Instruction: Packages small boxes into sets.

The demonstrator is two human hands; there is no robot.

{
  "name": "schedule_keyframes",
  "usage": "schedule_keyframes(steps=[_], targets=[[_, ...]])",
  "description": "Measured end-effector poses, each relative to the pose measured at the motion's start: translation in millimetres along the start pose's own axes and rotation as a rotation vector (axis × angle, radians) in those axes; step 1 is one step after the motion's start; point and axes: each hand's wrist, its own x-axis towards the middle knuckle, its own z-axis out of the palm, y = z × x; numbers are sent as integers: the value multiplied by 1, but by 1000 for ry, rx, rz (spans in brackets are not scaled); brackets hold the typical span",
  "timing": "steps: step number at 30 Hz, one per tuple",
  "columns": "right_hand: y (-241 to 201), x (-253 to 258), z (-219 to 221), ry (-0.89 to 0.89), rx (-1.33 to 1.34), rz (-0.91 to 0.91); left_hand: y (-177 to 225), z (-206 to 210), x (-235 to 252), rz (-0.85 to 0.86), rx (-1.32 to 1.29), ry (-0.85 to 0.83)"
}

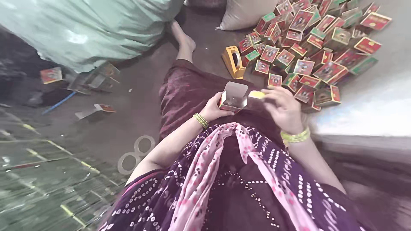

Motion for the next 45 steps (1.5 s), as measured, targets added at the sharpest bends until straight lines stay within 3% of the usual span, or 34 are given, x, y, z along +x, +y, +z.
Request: schedule_keyframes(steps=[4,8,14,22,27,28,30,33,35,39,45], targets=[[-29,32,42,-212,-18,-302,12,-2,-5,-20,41,-5],[-33,38,75,-290,24,-414,7,-9,-8,11,122,-37],[-27,26,96,-320,-30,-337,-9,-6,-2,-24,42,-66],[-17,27,98,-478,-60,-357,-14,3,-1,-104,119,-136],[-26,23,100,-702,-62,-257,-8,13,-2,44,166,-203],[-24,24,96,-667,-49,-235,-3,13,0,54,188,-178],[-20,16,90,-432,-1,-178,1,11,-2,7,174,-99],[-17,12,77,-8,138,8,0,8,-6,63,9,110],[-12,6,79,135,270,180,-4,7,-9,112,-77,214],[-6,1,93,28,681,429,2,7,-9,192,-213,237],[-1,-4,108,-196,611,189,8,1,-18,248,-245,106]])
